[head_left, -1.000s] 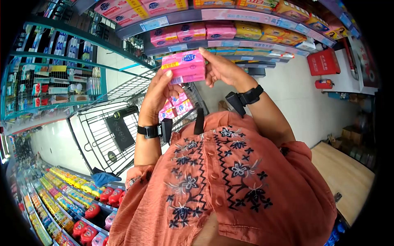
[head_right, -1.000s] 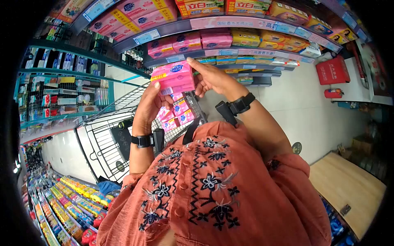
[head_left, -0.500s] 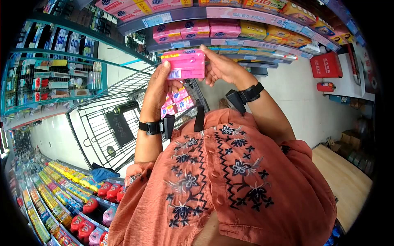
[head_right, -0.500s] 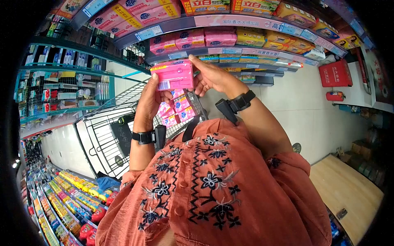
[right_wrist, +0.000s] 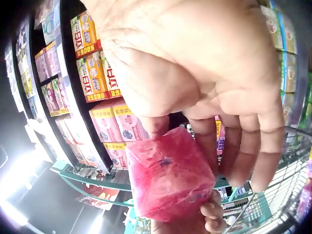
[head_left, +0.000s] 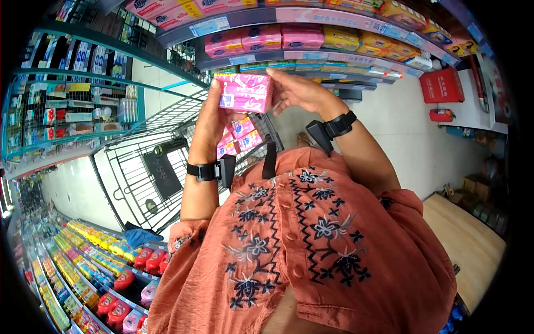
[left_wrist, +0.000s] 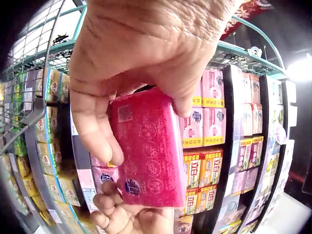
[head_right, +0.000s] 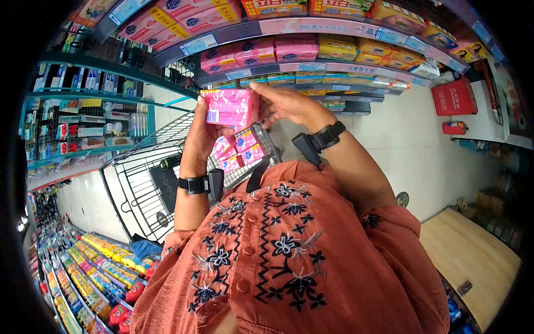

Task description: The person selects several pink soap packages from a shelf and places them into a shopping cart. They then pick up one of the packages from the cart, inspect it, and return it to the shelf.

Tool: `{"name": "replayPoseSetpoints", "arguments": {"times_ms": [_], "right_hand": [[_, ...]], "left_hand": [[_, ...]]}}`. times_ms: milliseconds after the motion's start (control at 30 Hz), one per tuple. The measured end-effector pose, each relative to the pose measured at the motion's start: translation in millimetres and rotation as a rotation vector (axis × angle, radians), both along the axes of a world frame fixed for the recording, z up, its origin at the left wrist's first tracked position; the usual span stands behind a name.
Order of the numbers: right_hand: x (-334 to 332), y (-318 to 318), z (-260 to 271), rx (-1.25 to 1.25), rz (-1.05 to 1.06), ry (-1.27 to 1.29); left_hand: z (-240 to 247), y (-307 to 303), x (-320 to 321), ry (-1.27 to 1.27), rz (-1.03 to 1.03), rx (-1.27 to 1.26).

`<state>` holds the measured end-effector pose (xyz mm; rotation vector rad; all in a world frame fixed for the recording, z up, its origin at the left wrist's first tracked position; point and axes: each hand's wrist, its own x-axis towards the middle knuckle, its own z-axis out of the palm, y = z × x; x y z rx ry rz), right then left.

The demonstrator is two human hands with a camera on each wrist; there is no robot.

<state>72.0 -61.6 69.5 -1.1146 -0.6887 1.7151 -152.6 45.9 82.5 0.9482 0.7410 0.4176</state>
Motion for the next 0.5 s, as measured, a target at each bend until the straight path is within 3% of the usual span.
{"name": "replayPoseSetpoints", "arguments": {"times_ms": [67, 267, 367, 400, 500], "right_hand": [[-4.9, -2.4, 13.7, 0.026, -0.064, 0.050], [-3.2, -0.1, 15.8, 0.178, 0.045, 0.182], [-10.7, -3.2, 34.0, 0.268, -0.011, -0.030], [-9.5, -2.1, 31.8, 0.269, 0.005, 0.017], [-14.9, -0.3, 32.6, 0.293, -0.035, -0.052]], "left_hand": [[6.1, -8.5, 3.0, -0.100, 0.020, -0.078], [5.6, -12.8, 4.4, -0.424, -0.044, -0.445], [-17.1, -10.0, 0.7, -0.496, -0.063, -0.560], [-11.1, -12.0, 4.2, -0.466, -0.021, -0.623], [-9.6, -16.3, 5.3, -0.488, -0.145, -0.670]]}}
